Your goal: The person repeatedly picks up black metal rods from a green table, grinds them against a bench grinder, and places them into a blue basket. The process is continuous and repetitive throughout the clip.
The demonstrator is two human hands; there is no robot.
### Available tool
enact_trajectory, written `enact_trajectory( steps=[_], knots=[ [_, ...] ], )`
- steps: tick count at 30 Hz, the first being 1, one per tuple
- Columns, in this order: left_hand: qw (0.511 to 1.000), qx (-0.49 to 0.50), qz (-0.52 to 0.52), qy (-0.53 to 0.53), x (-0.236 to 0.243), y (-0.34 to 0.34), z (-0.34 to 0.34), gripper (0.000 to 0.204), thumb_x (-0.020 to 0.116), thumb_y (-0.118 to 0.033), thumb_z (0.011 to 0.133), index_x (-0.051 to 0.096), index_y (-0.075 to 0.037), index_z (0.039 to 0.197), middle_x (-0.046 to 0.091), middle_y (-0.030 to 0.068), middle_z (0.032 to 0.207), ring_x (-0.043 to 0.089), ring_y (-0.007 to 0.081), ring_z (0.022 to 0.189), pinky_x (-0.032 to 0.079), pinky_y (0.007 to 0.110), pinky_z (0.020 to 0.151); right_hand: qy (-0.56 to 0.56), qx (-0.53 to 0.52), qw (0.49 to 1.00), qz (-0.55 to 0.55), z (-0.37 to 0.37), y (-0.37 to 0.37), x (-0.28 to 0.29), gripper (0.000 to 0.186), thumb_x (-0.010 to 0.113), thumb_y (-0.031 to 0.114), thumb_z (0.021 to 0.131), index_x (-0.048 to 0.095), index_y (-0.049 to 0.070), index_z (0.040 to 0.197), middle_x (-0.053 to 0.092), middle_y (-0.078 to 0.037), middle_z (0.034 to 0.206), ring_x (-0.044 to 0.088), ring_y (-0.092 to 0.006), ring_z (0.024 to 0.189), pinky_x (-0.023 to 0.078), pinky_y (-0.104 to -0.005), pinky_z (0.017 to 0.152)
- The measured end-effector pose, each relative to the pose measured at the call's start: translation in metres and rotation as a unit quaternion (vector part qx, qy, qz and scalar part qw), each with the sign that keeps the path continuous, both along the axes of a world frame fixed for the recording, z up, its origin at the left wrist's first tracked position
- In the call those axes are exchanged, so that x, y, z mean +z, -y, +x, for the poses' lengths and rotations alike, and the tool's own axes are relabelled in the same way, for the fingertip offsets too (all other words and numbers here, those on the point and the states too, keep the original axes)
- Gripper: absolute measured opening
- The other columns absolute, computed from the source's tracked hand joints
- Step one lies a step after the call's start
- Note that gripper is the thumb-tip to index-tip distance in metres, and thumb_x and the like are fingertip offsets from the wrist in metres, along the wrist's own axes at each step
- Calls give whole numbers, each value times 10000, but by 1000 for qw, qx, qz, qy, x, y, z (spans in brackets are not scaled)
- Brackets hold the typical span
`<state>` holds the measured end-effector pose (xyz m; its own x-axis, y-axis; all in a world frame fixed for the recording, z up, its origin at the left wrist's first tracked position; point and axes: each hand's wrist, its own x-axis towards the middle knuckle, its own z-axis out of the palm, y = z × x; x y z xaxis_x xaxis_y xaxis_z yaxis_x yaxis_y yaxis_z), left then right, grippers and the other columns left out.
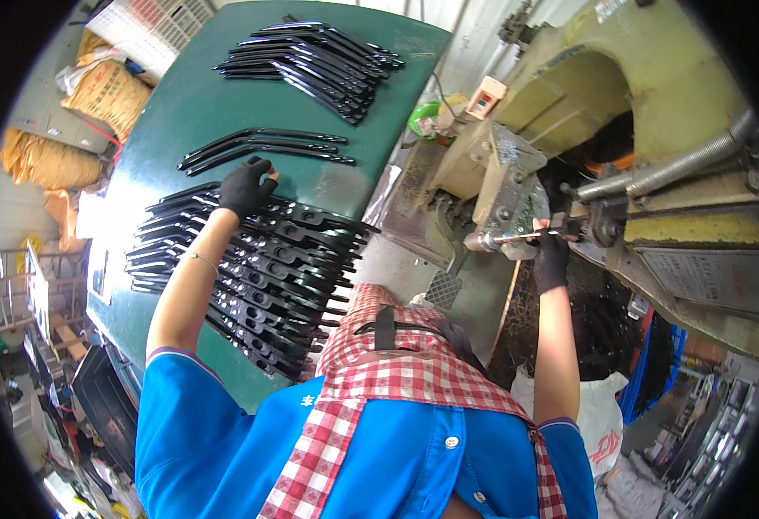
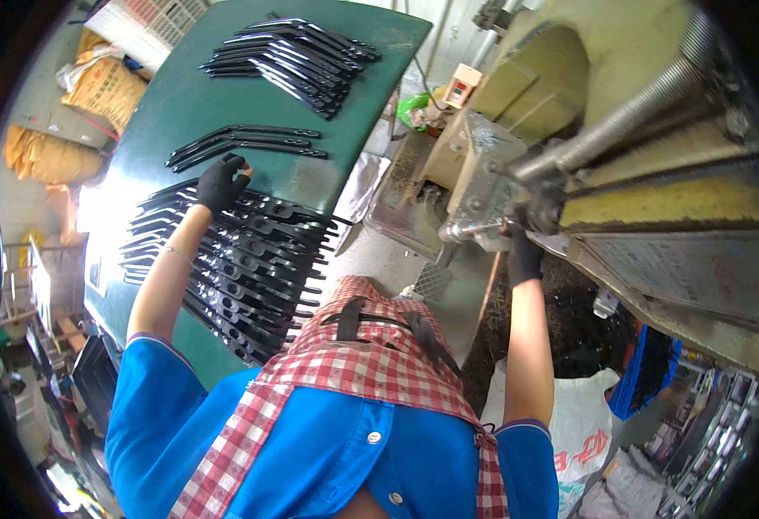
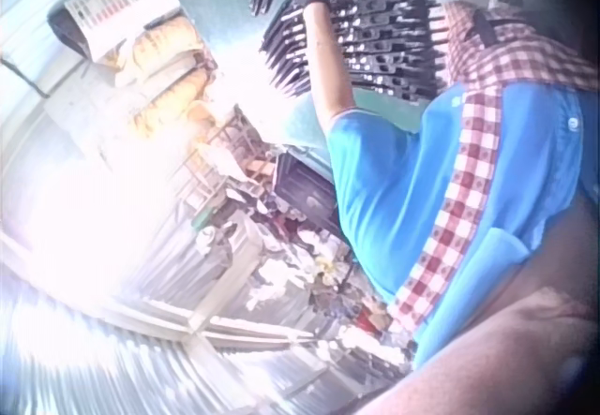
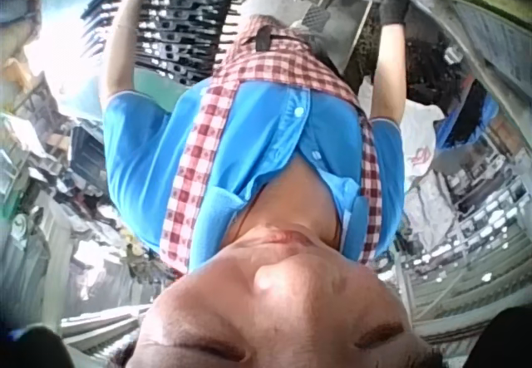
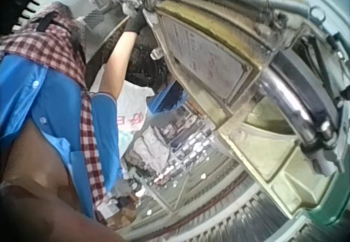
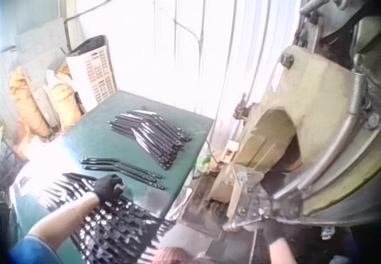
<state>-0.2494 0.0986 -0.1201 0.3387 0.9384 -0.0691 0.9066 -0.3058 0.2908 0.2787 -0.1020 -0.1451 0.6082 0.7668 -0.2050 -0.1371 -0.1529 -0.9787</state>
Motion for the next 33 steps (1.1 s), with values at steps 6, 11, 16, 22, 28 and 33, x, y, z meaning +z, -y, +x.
enact_trajectory(
  steps=[6,11,16,22,28,33],
  knots=[
    [997,-45,43,-54,-17,-46,37,341,666,-250,807,612,-163,1132,572,95,1201,610,355,1011,508,468,804,-73,116,989,47,-52,25,98,88,652,80,884,598,36,938,577,-42,819,586,-157,762,490,-305,742],
    [991,-113,40,-67,-25,-50,48,347,668,-174,785,607,-177,1126,575,79,1197,594,338,1052,499,457,828,-66,142,987,33,-54,20,98,166,693,186,877,659,24,886,626,-30,806,633,-136,783,489,-282,789],
    [991,-84,40,-96,-36,-52,44,306,640,-135,795,603,-187,1095,637,92,1109,605,352,1033,497,460,816,-77,92,992,39,-59,19,91,238,672,92,832,646,-1,1050,598,-46,804,584,-155,744,507,-339,727],
    [981,-105,154,-57,-25,-45,27,261,596,-71,817,615,-181,1053,674,72,1009,623,314,982,483,428,841,460,65,838,-286,105,120,-12,422,680,245,801,605,107,1193,637,-148,1113,627,-274,968,475,-412,881],
    [952,-217,217,2,27,-27,65,283,619,-82,798,619,-181,1062,656,76,970,634,297,910,514,400,722,591,75,654,-467,140,170,-48,520,688,259,756,557,202,1256,419,-179,1441,389,-347,1324,327,-434,1073],
    [938,-296,158,82,53,11,115,326,634,-98,793,606,-208,1100,659,37,816,651,296,693,505,392,567,613,163,710,-307,118,144,-33,374,689,239,823,589,102,1157,636,-131,1099,558,-346,1093,438,-425,932]
  ],
)
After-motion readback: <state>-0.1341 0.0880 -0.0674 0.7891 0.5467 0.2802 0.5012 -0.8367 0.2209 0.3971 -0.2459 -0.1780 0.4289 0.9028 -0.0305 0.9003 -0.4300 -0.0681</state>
